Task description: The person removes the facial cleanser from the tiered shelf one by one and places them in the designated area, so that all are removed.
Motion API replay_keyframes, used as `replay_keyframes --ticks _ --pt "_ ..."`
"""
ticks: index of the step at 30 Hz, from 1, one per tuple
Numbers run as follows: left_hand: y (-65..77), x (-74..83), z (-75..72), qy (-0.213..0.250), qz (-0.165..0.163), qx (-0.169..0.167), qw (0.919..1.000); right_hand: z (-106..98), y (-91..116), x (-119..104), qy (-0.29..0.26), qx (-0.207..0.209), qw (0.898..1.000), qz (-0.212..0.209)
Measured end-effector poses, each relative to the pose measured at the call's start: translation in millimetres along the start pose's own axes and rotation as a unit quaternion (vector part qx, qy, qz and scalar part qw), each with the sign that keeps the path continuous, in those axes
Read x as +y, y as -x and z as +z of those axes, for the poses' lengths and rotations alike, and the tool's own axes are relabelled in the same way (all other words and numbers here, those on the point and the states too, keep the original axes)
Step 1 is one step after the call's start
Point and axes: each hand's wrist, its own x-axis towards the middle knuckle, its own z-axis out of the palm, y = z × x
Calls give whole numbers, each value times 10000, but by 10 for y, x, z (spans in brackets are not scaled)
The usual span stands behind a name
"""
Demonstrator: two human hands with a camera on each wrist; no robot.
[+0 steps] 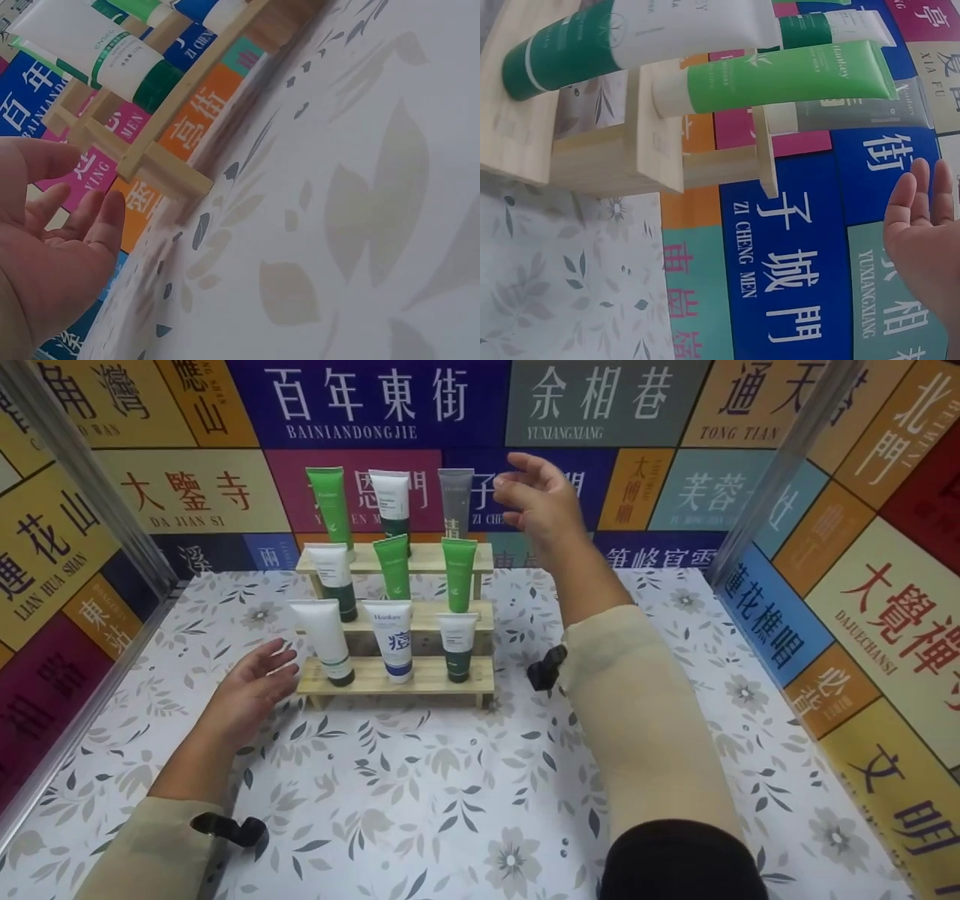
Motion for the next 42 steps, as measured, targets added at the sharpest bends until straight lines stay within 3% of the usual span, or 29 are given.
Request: replay_keyframes --ticks 8,12,19,30,42 --pt "-42 -26 4 -301 -197 33 9993 112 -138 -46 67 -193 9998 47" --pt "-37 -56 -6 -260 -155 -79 9995 125 -199 7 -90 -325 9994 59" --pt "-33 -91 10 -83 -168 -224 9996 143 -247 106 97 -448 9987 201" --pt "-43 -106 37 -177 -449 -80 9988 182 -259 204 297 -678 9968 311" --pt "-59 -131 40 -180 -453 -95 9988 217 -266 319 517 -517 9964 422"
